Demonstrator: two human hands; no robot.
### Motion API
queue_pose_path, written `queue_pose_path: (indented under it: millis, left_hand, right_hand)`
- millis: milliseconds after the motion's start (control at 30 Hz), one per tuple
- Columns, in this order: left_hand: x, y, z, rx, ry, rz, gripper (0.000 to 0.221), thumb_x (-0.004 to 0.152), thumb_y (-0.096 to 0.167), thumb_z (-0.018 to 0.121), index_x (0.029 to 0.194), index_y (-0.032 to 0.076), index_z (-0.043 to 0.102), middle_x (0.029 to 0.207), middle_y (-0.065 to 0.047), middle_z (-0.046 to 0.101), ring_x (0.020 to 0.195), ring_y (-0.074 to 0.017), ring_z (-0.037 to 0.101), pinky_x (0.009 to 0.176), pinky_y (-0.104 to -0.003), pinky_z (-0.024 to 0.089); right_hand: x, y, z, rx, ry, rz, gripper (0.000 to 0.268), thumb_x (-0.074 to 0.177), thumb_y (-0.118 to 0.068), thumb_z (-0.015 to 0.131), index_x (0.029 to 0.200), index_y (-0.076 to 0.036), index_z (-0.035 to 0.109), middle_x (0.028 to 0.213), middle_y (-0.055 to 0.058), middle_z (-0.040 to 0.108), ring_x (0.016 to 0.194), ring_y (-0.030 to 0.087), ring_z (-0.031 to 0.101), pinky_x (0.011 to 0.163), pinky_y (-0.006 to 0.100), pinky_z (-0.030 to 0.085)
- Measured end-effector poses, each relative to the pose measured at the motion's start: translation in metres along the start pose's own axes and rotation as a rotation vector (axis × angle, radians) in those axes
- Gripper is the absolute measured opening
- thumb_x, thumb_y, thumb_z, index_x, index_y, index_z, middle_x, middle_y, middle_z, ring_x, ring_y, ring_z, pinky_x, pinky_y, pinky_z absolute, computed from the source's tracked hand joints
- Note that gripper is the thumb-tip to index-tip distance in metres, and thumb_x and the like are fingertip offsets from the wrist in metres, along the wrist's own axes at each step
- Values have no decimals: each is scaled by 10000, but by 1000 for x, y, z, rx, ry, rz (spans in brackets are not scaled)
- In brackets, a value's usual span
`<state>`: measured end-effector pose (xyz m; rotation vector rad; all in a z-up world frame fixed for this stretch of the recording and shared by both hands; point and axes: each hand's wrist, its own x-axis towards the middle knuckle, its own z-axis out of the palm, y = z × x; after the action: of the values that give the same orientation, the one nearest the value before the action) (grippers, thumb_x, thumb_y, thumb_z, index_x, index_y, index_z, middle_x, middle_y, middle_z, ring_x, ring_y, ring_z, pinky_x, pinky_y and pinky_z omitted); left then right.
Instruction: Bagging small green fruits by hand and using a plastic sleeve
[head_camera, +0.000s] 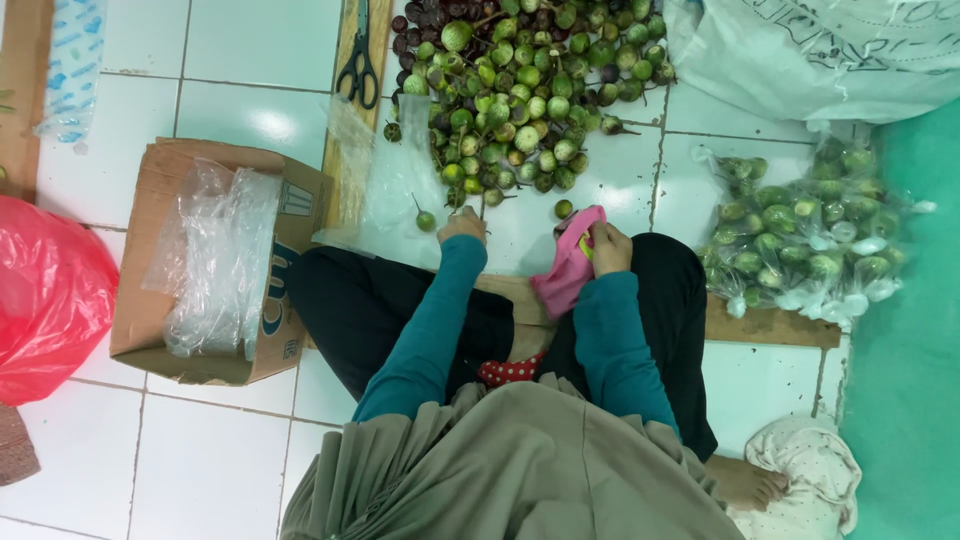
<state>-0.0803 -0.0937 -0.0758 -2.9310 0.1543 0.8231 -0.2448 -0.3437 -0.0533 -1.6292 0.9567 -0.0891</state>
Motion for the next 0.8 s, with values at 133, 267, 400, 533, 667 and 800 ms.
queue_pose_path:
  millis: [133, 267, 400, 533, 667, 800]
  left_hand:
    - [-12, -9, 18, -49, 33, 54, 428, 1006, 492, 555, 1254, 147, 501, 950, -90, 655, 883, -296, 724, 726, -499, 592]
    - [-42, -8, 16, -155, 174, 197, 414, 964, 256, 714, 1267, 124, 465, 1060, -125, 632, 985, -300, 694, 828, -443, 604]
    - [-74, -15, 3, -826, -5, 224, 478, 944, 154, 747, 1290, 124, 419, 1261, -226, 594, 1232, -453, 600, 1017, -561, 521]
    - [-76, -21, 13, -939, -122, 115, 512, 897, 303, 835, 1278, 235, 499, 1323, -147, 615, 1287, -363, 590, 1090, -480, 501]
    - [-80, -29, 16, -955, -126, 127, 503, 875, 260, 851, 1299, 220, 583, 1312, -154, 651, 1301, -347, 599, 1085, -476, 520]
    - [-87, -42, 15, -1012, -77, 154, 498, 868, 250, 869, 1287, 202, 604, 1298, -160, 667, 1285, -372, 605, 1073, -504, 526]
  right_hand:
    - [-22, -50, 8, -251, -20, 6, 427, 1063, -445, 513, 1045, -69, 714, 1043, 236, 668, 1117, 440, 622, 953, 546, 490]
    - [8, 7, 41, -516, -66, -26, 385, 1013, -396, 552, 1220, -128, 734, 1093, 172, 723, 1112, 391, 675, 944, 529, 552]
    - [13, 30, 54, -603, -189, -71, 383, 981, -428, 606, 1282, -229, 735, 1151, 144, 689, 1152, 372, 668, 918, 507, 576]
    - [-6, -7, 42, -638, -207, -29, 377, 1006, -453, 577, 1319, -287, 707, 1174, 102, 669, 1185, 338, 656, 948, 488, 574]
    - [-13, -75, 9, -411, 87, -52, 571, 1030, -237, 547, 1575, -169, 393, 1460, 298, 481, 1398, 474, 462, 1149, 591, 425]
    - [31, -106, -11, -450, 324, 131, 856, 985, -218, 651, 1654, -307, 124, 1617, 238, 132, 1322, 476, 578, 1076, 532, 566]
